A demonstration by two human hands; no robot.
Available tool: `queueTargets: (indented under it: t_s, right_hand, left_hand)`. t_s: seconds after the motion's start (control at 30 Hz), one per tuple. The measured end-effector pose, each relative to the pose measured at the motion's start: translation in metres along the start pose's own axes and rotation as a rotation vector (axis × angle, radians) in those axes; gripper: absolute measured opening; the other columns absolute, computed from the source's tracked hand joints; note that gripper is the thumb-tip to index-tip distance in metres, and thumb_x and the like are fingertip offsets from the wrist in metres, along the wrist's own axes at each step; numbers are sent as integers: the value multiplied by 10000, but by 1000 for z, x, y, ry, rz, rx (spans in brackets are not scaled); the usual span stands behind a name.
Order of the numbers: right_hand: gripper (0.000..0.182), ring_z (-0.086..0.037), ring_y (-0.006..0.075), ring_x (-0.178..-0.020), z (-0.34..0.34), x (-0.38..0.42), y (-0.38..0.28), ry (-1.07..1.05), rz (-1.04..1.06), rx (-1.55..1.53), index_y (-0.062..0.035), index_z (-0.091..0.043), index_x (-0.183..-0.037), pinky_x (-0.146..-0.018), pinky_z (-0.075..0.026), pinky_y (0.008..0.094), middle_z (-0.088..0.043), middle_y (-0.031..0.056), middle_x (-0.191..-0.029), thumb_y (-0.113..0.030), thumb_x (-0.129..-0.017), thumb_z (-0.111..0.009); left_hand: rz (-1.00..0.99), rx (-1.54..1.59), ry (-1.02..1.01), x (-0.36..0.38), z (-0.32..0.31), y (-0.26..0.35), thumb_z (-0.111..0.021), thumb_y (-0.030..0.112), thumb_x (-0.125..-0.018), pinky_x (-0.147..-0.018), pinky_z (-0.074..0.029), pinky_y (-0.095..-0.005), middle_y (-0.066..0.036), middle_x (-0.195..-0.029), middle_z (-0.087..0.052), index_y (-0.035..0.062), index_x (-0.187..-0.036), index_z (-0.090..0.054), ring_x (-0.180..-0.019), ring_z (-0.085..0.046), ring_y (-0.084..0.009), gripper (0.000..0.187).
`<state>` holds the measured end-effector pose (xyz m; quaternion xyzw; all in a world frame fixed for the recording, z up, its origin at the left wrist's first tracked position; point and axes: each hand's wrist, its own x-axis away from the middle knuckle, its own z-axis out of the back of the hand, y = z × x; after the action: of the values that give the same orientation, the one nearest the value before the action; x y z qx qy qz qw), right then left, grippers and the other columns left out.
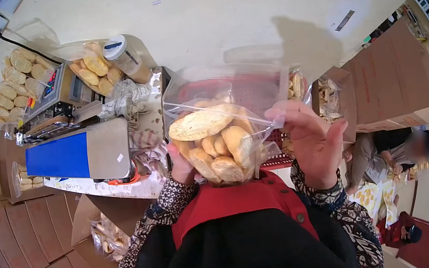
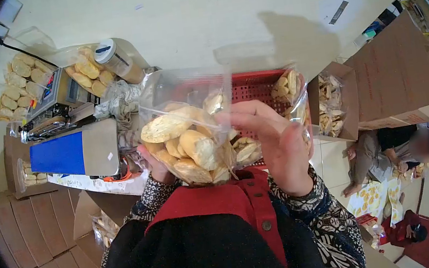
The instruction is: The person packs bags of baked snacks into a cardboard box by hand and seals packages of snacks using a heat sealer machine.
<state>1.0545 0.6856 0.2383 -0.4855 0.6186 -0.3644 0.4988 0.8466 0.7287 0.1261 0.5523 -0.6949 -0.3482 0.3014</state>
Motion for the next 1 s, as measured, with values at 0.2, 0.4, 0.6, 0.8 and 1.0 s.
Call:
queueTargets:
  t_s: [0.2,0.4,0.6,0.8,1.0]
  right_hand:
    - [830,-489,219,-926,4,2,-5,-114,-10,-42,89,-534,-1054,-846,-350,329,-530,142,-944,-593,-854,-105]
    - [771,-522,209,-870,5,9,-6,2,-129,-263,107,-509,-1071,-821,-385,327,-557,129,-907,-549,-877,-154]
    - [703,-564,246,-818,5,13,-7,103,-145,-235,118,-512,-1038,-793,-419,350,-599,168,-861,-458,-908,-133]
    - [623,-568,237,-805,4,12,-5,75,-150,-239,121,-518,-1018,-775,-425,347,-598,162,-840,-403,-918,-198]
    - [482,-515,221,-949,-12,3,24,17,-43,-351,101,-470,-1095,-846,-385,342,-538,171,-1044,-316,-906,-319]
  left_hand:
    - [-21,-66,-46,5,2,3,-316,758,-698,-990,-283,-393,-171,-1291,-330,16,-1298,-218,-1189,-352,-267,959]
    - [10,-26,-110,14,0,0,-240,702,-769,-987,-282,-392,-170,-1290,-335,14,-1302,-215,-1189,-352,-272,870]
    - [12,64,-126,17,9,-6,-273,698,-766,-980,-293,-388,-166,-1285,-348,12,-1299,-225,-1177,-370,-272,870]
    - [22,90,-42,25,11,-3,-368,698,-737,-961,-325,-386,-167,-1249,-389,-7,-1281,-249,-1144,-408,-264,899]
    - [-130,-336,97,40,0,33,-503,712,-648,-899,-387,-343,-147,-1131,-480,-53,-1217,-310,-1042,-490,-216,973]
